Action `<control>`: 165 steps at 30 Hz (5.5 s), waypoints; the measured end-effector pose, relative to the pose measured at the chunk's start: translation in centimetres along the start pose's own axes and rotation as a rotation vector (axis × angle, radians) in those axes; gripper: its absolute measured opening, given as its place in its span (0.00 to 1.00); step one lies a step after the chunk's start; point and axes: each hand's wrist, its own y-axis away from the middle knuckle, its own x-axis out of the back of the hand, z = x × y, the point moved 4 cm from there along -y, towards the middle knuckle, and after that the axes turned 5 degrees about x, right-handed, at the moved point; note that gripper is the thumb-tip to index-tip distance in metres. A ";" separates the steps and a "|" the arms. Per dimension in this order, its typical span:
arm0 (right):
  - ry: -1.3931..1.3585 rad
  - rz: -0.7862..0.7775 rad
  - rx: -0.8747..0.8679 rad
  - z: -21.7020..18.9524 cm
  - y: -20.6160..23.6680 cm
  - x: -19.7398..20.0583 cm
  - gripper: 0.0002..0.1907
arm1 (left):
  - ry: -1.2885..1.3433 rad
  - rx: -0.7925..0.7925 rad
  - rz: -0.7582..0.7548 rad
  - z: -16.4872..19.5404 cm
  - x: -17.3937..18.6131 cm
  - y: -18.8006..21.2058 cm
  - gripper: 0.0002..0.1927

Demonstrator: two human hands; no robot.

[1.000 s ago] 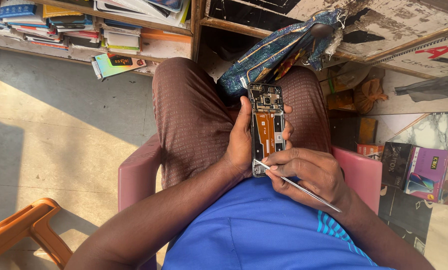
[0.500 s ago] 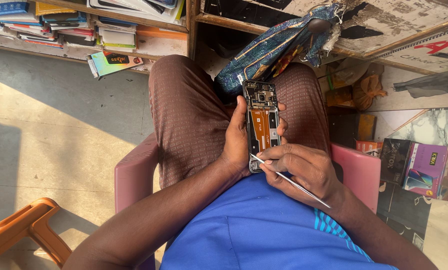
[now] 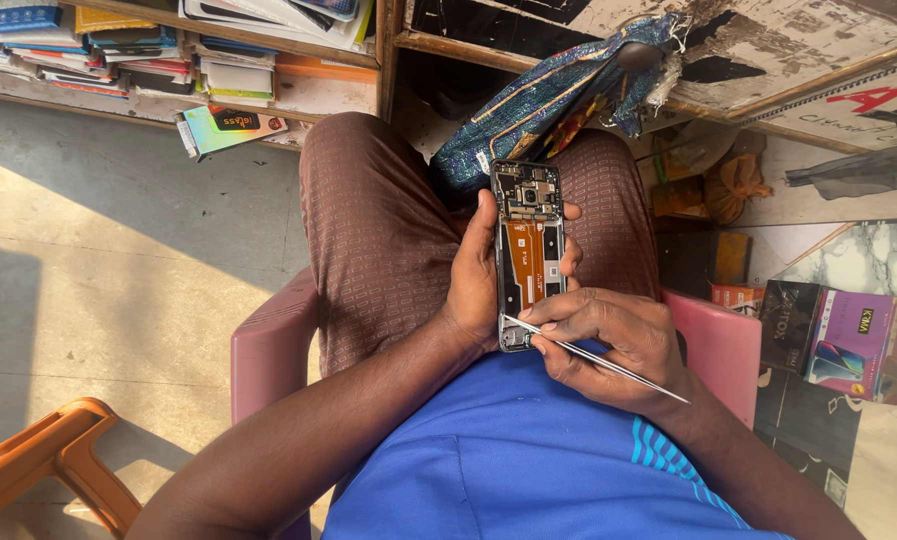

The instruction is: The person holds a disassembled smartphone on their lap and uses tweezers to adjust internal components and ribbon cables. They reposition the phone several times to access different areas and continue manipulating small parts with the tweezers.

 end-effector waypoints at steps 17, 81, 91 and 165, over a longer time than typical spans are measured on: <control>0.101 0.027 0.035 -0.5 -0.3 -0.3 0.11 | -0.040 0.012 0.066 -0.4 -0.3 0.1 0.44; -0.027 0.077 0.042 -0.4 0.2 -0.1 0.10 | -0.061 0.098 0.033 -0.2 -0.2 -0.3 0.44; -0.064 0.094 0.000 -0.1 0.7 -0.1 0.09 | -0.147 0.085 0.028 0.0 -0.8 -0.2 0.44; 0.496 -0.066 0.034 -0.3 -1.9 0.5 0.06 | -0.286 0.160 0.220 -0.1 0.8 -0.8 0.44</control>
